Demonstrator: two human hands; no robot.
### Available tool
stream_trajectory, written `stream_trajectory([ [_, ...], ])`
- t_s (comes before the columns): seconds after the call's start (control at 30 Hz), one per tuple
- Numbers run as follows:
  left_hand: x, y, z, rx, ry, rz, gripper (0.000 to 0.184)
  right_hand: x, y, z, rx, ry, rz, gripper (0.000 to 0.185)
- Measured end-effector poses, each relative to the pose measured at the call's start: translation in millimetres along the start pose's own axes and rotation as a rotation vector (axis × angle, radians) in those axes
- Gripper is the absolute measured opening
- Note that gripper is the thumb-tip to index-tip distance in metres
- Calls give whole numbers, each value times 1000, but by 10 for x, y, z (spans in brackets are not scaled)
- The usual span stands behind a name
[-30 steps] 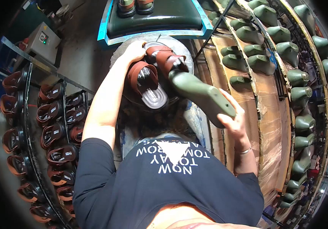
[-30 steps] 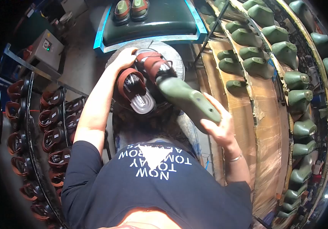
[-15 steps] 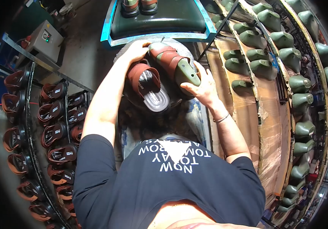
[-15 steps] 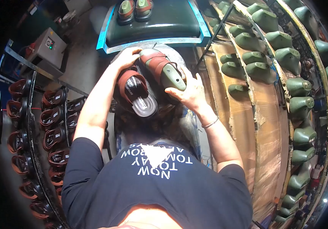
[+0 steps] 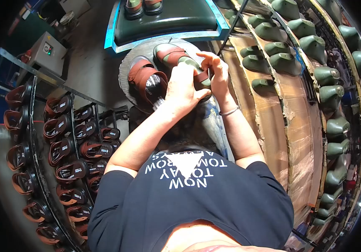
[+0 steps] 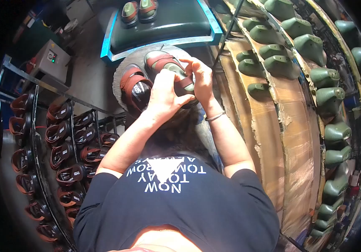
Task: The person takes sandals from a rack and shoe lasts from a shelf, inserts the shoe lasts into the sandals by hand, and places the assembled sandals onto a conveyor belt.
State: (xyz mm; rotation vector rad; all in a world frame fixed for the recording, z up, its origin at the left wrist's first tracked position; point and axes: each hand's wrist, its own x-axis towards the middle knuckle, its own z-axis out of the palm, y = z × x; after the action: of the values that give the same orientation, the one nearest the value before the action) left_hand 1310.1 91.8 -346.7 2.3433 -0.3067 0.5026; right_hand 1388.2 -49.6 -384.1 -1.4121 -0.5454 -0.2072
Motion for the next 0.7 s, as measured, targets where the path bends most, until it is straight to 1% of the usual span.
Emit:
stream_trajectory([
  [0.03,-49,3,86,-14,12,13,56,-10,-44,22,10,35,-9,73],
  [0.07,-88,24,141,-18,-1,20,56,-39,-73,6,21,54,-8,68],
  [0.13,-161,67,228,-13,78,100,46,-107,-70,-49,29,90,-6,65],
  [0.17,-203,75,272,-18,66,108,46,-156,-29,-84,58,109,11,64],
  [0.23,-266,92,343,64,145,220,44,-226,57,-122,123,153,20,62],
  [0.37,-320,73,409,57,181,286,36,-255,38,-56,161,222,-8,59],
  [0.4,-326,49,435,65,191,290,32,-242,51,-33,189,246,-4,58],
  [0.5,-342,-38,455,98,186,291,30,-151,99,28,263,336,50,59],
  [0.57,-380,-112,431,95,169,295,32,-168,89,9,230,298,2,58],
  [0.6,-380,-103,412,98,177,291,32,-177,80,-26,211,291,33,57],
  [0.63,-388,-91,410,90,177,289,32,-236,63,-71,291,318,10,47],
  [0.67,-419,-130,362,82,118,261,37,-300,87,-173,117,475,-33,37],
  [0.7,-473,-81,260,108,79,277,46,-361,172,-321,-64,624,-78,28],
])
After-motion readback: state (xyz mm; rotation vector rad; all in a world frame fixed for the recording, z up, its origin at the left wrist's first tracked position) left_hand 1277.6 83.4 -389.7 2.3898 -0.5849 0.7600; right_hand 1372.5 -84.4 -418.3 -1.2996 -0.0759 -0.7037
